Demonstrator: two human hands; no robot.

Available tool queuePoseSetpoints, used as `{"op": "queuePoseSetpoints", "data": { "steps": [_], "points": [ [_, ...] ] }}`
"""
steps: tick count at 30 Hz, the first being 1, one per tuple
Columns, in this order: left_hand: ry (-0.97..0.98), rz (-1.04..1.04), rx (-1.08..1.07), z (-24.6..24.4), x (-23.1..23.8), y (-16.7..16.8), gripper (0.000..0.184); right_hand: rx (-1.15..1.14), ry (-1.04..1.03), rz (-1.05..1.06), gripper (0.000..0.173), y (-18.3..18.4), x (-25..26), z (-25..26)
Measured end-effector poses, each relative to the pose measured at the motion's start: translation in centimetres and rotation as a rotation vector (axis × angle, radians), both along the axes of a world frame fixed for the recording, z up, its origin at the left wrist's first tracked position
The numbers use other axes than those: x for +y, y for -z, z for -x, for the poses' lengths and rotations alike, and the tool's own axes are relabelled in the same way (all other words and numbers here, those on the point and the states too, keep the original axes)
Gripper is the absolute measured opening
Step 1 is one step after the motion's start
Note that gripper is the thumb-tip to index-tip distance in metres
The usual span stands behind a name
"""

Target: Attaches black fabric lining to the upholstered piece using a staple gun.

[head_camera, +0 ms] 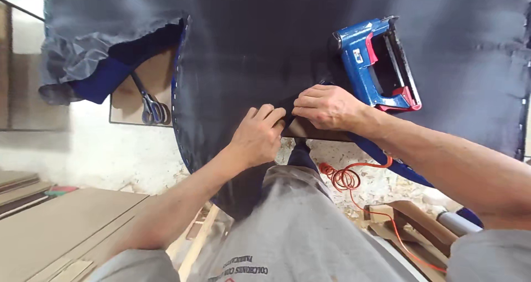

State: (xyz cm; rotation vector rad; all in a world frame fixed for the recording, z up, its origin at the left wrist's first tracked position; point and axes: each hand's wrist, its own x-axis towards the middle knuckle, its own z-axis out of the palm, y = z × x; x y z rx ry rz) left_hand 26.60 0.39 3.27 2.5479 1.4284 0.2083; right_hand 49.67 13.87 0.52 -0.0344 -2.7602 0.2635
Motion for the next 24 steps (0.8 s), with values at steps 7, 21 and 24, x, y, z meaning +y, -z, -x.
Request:
{"op": "queuePoseSetpoints", "data": {
  "steps": [7, 21, 24],
  "points": [
    [0.273, 0.187, 0.063, 2.3, 3.1, -1.5, 0.041, -0.026, 0.100, 0.047, 0.025, -0.3, -1.0, 0.0],
    [0.571, 0.347, 0.236, 3.1, 7.2, -3.2, 0.047, -0.515, 1.350, 0.490, 0.088, -7.1, 0.5, -3.9],
    [0.560, 0.362, 0.195, 3.6, 7.1, -3.0, 0.045, -0.560, 1.458, 0.558, 0.072, -9.6, -0.6, -5.2]
  ]
}}
